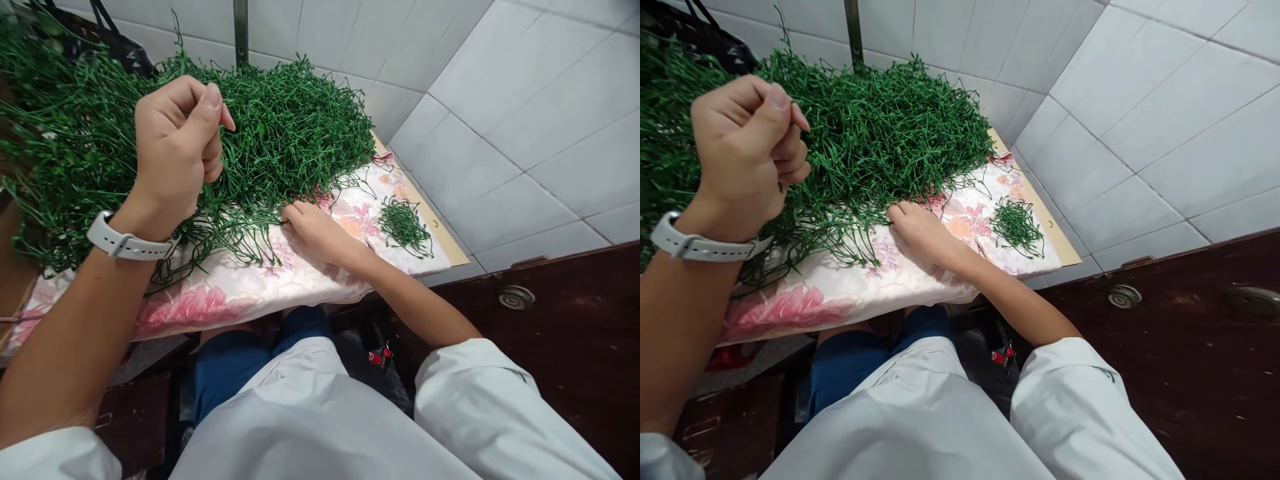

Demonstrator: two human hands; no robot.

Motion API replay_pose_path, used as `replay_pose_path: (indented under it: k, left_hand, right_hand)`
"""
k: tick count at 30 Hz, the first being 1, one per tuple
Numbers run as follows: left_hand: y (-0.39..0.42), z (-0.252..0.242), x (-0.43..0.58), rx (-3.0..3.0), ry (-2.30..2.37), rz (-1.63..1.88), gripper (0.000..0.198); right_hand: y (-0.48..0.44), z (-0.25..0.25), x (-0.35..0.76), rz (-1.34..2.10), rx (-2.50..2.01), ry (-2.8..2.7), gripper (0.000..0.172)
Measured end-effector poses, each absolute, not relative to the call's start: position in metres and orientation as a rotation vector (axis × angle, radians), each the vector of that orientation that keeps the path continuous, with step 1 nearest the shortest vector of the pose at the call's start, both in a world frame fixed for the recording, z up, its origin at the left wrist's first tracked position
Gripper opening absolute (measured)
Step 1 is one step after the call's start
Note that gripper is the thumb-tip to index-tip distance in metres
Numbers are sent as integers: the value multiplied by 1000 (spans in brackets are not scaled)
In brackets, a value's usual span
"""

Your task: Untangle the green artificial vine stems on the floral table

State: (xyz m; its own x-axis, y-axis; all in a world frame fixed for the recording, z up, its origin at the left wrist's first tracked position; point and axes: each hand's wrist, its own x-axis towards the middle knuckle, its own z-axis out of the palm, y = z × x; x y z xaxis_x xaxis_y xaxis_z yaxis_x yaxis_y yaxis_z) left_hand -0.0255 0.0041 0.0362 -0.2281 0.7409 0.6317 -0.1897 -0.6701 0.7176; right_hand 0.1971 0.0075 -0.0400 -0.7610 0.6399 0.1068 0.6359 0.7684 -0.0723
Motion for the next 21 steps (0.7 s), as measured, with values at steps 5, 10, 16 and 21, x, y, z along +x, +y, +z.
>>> replay_pose_path:
  k: [5,10,16,21]
  left_hand:
    - [-4,40,-25,1453,666,1928,43]
    - [2,38,-28,1464,660,1911,52]
    - [-6,40,-28,1569,840,1837,49]
    - [-17,41,-29,1662,995,1728,41]
  right_hand:
    - [8,-35,235,145,-1069,-2777,19]
    - [19,-26,275,189,-1089,-2629,26]
    - [33,-23,284,459,-1070,-2411,8]
    - [50,-19,256,796,-833,-2227,36]
